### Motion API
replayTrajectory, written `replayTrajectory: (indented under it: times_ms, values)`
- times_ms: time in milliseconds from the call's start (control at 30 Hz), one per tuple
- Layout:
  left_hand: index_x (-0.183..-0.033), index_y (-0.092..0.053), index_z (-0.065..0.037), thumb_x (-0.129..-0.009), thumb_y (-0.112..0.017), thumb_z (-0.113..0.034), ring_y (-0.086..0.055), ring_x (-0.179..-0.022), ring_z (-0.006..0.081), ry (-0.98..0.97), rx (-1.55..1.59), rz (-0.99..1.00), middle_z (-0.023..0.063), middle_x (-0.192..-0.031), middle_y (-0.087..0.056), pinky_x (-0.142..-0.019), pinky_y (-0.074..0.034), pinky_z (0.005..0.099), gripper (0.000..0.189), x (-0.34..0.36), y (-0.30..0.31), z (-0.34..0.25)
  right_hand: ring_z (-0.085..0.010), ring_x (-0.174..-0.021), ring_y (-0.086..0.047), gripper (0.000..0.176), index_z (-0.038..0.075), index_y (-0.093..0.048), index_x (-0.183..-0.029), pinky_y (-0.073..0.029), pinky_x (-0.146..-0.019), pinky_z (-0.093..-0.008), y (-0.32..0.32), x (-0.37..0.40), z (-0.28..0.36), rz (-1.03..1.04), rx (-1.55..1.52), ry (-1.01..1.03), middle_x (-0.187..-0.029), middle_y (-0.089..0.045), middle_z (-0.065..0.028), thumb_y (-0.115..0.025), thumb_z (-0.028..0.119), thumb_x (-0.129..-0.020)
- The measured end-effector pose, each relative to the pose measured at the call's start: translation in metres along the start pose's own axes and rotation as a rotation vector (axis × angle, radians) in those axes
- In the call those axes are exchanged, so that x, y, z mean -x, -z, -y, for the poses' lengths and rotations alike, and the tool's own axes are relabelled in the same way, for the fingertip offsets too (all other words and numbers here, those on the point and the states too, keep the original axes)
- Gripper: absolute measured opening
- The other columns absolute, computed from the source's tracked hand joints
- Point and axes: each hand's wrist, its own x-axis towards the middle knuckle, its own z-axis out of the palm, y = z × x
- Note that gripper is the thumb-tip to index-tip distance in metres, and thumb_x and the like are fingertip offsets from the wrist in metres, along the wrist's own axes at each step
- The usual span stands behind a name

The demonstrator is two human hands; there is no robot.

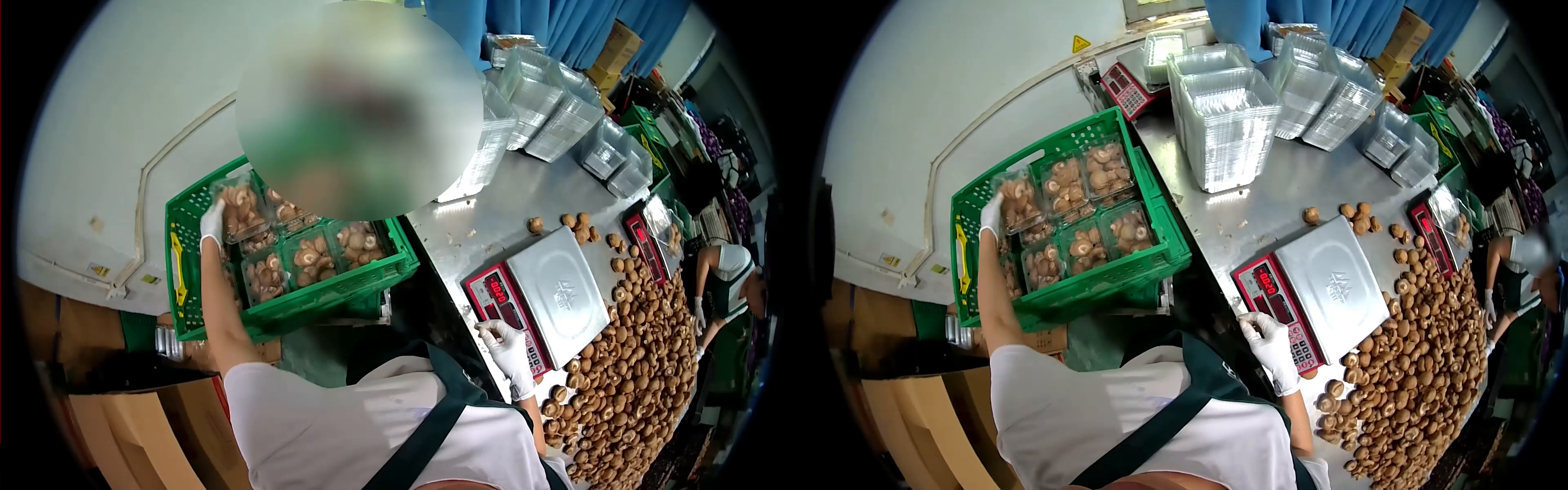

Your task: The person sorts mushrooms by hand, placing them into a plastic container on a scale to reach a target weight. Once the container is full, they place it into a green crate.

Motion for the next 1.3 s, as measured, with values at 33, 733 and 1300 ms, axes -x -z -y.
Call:
replayTrajectory:
  times_ms: [33,733,1300]
  values:
    - [-0.133,-0.043,-0.001,-0.082,-0.054,-0.052,-0.045,-0.121,0.0336,-0.019,-0.402,0.014,0.0196,-0.128,-0.051,-0.101,-0.035,0.0377,0.073,0.006,-0.012,-0.008,-0.0088,-0.074,-0.06,0.016,0.0,-0.065,-0.095,-0.048,-0.069,-0.0229,0.002,0.003,0.002,-0.018,0.019,-0.023,-0.08,-0.066,-0.0048,-0.061,0.013,-0.088]
    - [-0.136,-0.035,0.0,-0.096,-0.04,-0.03,-0.037,-0.126,0.0347,-1.68,-0.416,0.423,0.0191,-0.139,-0.037,-0.103,-0.031,0.0371,0.05,0.195,-0.384,-0.345,-0.034,-0.066,-0.06,0.019,0.005,-0.06,-0.085,-0.048,-0.062,-0.0427,-0.025,0.076,-0.032,-0.401,0.254,-0.135,-0.067,-0.06,-0.0152,-0.056,0.024,-0.082]
    - [-0.097,-0.066,0.0,-0.075,-0.073,-0.032,-0.058,-0.08,0.0158,-1.047,-0.873,0.374,0.0082,-0.091,-0.066,-0.075,-0.045,0.0257,0.04,0.162,-0.395,-0.43,-0.0345,-0.07,-0.06,0.02,0.009,-0.062,-0.083,-0.048,-0.065,-0.0436,-0.015,0.164,-0.08,-0.608,0.231,-0.442,-0.073,-0.062,-0.0144,-0.052,0.027,-0.086]
